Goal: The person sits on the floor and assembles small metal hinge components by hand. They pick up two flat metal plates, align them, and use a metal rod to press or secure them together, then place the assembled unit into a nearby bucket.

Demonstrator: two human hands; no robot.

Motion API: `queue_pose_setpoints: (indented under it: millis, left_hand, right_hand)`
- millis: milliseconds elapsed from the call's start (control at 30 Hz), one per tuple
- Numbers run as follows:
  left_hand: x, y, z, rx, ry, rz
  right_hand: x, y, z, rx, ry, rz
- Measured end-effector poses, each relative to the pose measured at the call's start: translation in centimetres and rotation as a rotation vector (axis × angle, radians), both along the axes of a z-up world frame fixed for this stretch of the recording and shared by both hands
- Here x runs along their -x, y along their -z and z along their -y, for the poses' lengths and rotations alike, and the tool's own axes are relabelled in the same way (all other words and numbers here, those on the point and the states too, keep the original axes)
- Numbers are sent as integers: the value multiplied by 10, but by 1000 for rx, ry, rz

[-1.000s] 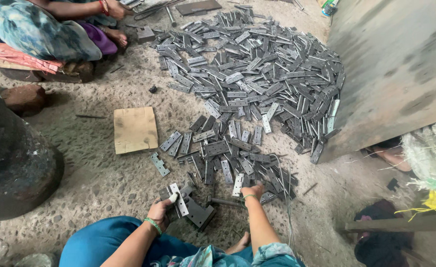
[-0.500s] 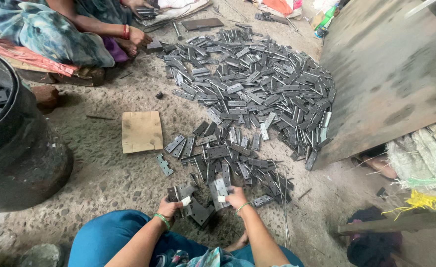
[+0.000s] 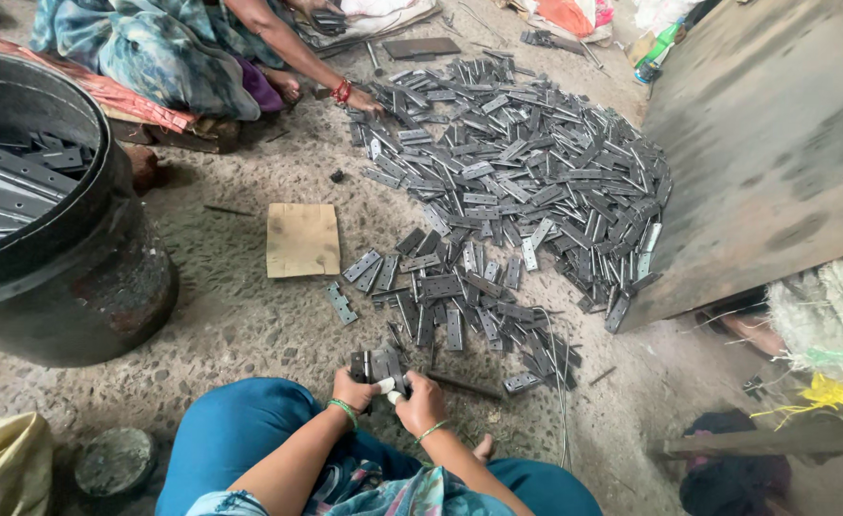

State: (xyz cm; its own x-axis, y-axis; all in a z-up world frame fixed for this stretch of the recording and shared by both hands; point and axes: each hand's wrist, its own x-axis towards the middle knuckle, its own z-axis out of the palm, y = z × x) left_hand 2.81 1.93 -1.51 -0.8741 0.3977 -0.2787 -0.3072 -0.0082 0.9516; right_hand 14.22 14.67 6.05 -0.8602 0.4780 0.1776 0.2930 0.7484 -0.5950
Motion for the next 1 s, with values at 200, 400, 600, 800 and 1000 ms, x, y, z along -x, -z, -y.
queue_pose_setpoints:
  millis: [200,400,600,800,1000]
  left_hand:
    - [2,8,1,-105,72,34]
    - [2,22,3,-165,103,108]
    - [4,-22,9,-397,-6,508]
    - [-4,-59,14,-641,108,550]
    - [3,-41,15,-412,-56,440]
  right_hand:
    - [-6,8,-18,420,9,17]
    - [-10,26,-39,760,-52,-76]
    - [-9,-19,-42,596,-27,-54]
    - [13,-54,-18,641,-231,-51]
    - [40,-11,-126,102,88,31]
